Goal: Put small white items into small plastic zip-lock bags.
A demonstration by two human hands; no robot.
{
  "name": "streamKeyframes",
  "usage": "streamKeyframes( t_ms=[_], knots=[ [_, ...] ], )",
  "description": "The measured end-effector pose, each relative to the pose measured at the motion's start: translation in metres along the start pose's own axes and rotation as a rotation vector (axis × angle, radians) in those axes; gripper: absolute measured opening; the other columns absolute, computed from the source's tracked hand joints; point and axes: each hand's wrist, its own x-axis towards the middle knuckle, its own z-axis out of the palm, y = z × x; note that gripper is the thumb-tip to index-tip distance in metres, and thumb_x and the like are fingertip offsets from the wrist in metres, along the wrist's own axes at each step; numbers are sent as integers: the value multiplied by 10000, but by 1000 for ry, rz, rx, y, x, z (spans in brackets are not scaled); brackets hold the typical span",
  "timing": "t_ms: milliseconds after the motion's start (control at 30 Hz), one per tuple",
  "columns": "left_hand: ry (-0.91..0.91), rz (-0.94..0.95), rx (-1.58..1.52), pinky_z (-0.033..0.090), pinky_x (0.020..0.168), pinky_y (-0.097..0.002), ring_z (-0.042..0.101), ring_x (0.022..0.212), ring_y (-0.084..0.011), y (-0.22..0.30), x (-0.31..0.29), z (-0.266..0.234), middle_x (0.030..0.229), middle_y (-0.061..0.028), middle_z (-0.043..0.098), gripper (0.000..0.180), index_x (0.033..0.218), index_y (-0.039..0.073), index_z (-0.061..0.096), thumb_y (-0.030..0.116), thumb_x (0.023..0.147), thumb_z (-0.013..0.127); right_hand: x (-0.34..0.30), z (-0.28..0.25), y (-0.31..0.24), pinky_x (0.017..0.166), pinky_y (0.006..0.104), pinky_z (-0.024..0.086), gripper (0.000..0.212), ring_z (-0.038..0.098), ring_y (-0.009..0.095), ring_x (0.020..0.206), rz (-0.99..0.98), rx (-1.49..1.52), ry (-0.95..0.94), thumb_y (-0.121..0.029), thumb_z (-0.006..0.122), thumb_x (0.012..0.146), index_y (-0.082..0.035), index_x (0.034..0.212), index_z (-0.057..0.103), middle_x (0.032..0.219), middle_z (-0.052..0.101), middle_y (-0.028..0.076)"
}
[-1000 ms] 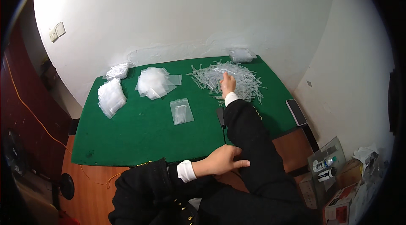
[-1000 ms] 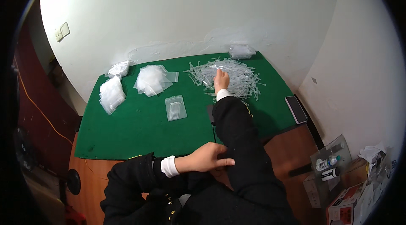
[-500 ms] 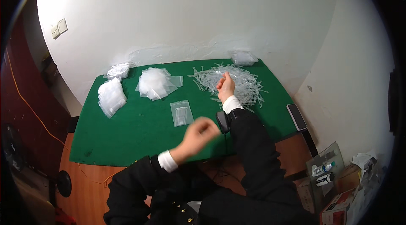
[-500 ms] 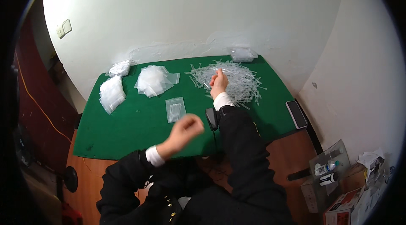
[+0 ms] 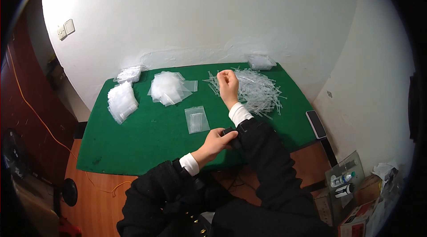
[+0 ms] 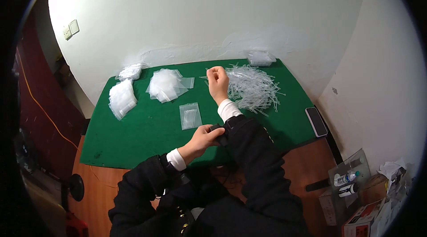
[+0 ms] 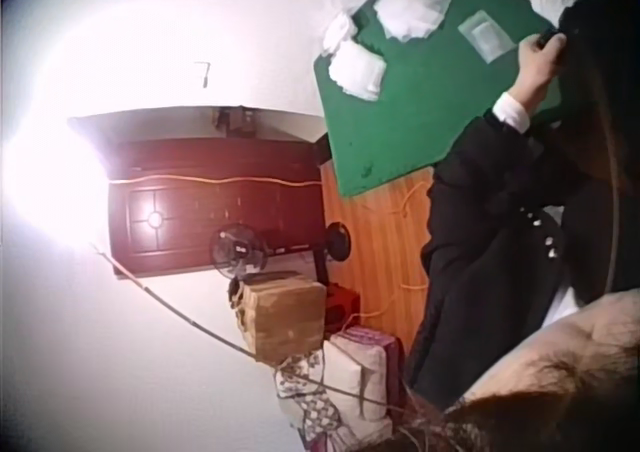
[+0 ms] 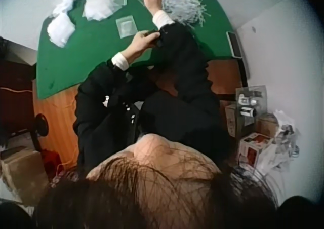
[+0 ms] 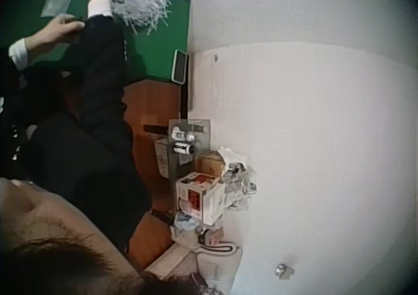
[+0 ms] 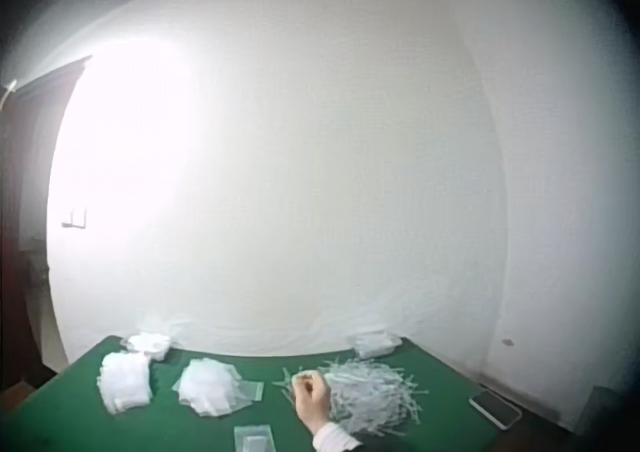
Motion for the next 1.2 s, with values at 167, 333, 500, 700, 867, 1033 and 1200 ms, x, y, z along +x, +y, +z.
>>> streamKeyframes(
  t_ms=[167, 333, 500, 700, 867, 1033, 1200],
  knots=[
    [35, 31, 103, 500, 625, -253, 595, 693, -122, -5, 0, -3, 805, -55, 614, 276, 919, -40, 554, 214, 826, 608, -1, -16, -4, 442, 314, 383, 101, 510, 170, 453, -673, -700, -217, -160, 599, 782, -85, 794, 532, 570, 544, 50],
    [-5, 9, 63, 499, 617, -249, 596, 692, -127, -5, 0, 4, 806, -61, 610, 296, 927, -52, 549, 214, 818, 619, -16, -8, -4, 457, 209, 356, 104, 468, 52, 523, -222, -600, -143, -119, 597, 790, -37, 795, 533, 594, 522, -21],
    [32, -22, 114, 498, 637, -255, 594, 714, -120, 4, -5, 3, 795, -57, 607, 303, 916, -43, 558, 236, 815, 624, -12, -1, 5, 487, 196, 361, 74, 461, 55, 537, 272, 209, 82, -83, 590, 777, -34, 796, 538, 629, 533, -12],
    [38, -135, 33, 500, 691, -307, 603, 767, -201, 1, -11, -13, 897, -127, 582, 550, 1049, -40, 486, 457, 824, 552, -30, -2, 20, 505, 185, 362, 80, 463, 46, 554, 340, 191, -10, -83, 593, 778, -28, 803, 540, 653, 539, -18],
    [291, -120, -6, 492, 732, -344, 590, 783, -243, 2, -3, -92, 912, -151, 554, 651, 1151, -14, 406, 566, 854, 409, -46, 3, 32, 504, 183, 361, 87, 463, 43, 557, 432, 231, -69, -87, 602, 778, -25, 795, 543, 652, 536, -28],
    [426, -102, -83, 486, 710, -329, 576, 765, -206, 14, 3, -151, 896, -107, 564, 504, 1104, 12, 453, 469, 898, 400, -60, -1, 55, 502, 199, 376, 97, 481, 53, 555, 393, 149, -183, -94, 607, 770, -15, 778, 550, 652, 550, -11],
    [502, -13, 13, 483, 705, -313, 578, 769, -185, 23, 18, -173, 867, -75, 572, 360, 1049, 19, 490, 347, 909, 448, -76, 7, 62, 561, 267, 457, 160, 572, 133, 593, 317, -91, -349, -125, 629, 731, 13, 771, 559, 663, 597, 70]
  ],
)
